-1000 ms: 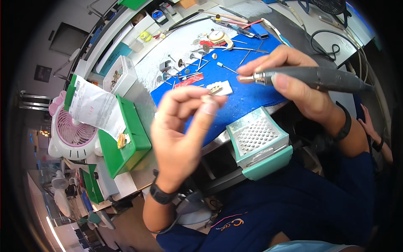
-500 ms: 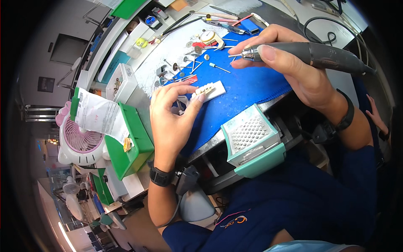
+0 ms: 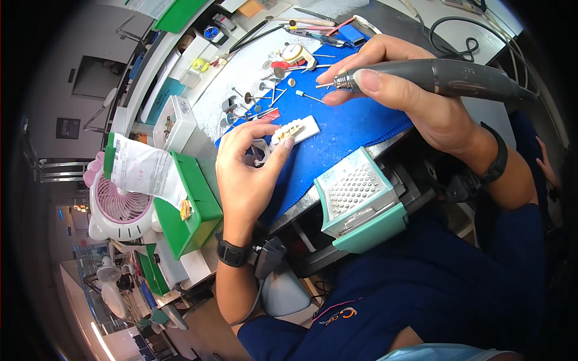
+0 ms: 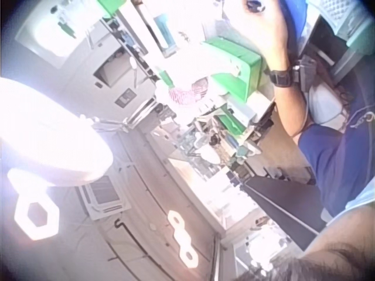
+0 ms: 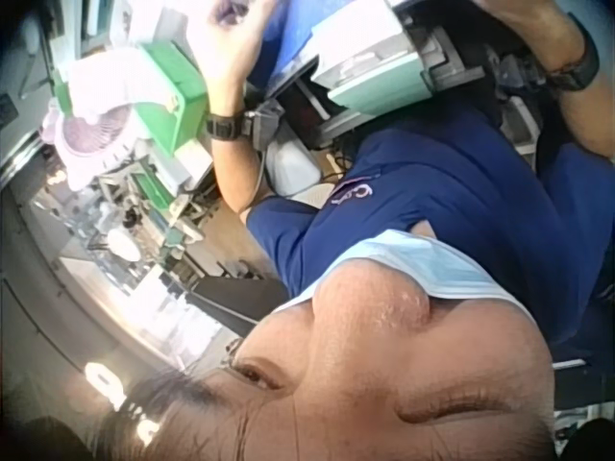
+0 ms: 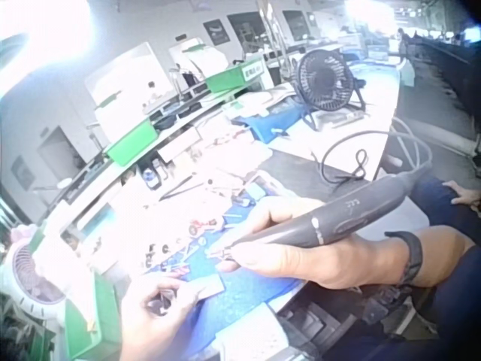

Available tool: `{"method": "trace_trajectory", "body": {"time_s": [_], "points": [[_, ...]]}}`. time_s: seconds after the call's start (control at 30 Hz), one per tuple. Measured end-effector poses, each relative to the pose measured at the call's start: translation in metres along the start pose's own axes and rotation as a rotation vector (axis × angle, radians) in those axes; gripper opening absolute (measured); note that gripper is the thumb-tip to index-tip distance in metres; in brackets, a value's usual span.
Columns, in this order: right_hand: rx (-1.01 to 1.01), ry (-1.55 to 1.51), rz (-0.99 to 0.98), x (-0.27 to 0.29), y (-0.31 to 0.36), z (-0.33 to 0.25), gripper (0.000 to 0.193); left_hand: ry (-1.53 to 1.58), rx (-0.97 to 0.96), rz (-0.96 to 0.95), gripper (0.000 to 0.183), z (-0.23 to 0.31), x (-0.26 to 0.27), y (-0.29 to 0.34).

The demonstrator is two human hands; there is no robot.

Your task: The recorder is using a rotary tool to polish or grind dental molds at a laboratory workbench.

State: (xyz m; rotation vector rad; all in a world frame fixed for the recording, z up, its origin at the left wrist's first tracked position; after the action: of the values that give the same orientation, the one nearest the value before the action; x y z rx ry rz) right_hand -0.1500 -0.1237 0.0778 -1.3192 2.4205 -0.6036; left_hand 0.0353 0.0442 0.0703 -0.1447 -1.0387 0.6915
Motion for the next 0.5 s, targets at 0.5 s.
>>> {"method": "trace_trajectory", "body": {"time_s": [0.5], "points": [[-0.063,0.014,-0.015,-0.0021,0.0019,-0.0023,0.028,0.033,-0.08,0.03,0.019,0.0066,-0.0024,0.0017]]}}
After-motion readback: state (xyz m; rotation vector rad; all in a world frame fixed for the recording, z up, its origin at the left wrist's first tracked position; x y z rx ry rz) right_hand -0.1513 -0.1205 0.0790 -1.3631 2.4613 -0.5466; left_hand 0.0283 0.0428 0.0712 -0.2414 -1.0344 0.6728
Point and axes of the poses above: each hand's wrist, its own y-axis away from the middle knuckle, its own x-axis out of the back of the hand, z = x × y, the point moved 4 cm from there along -y, towards the middle knuckle, and after that the axes turned 7 degrees about z, right-handed, at the moved point
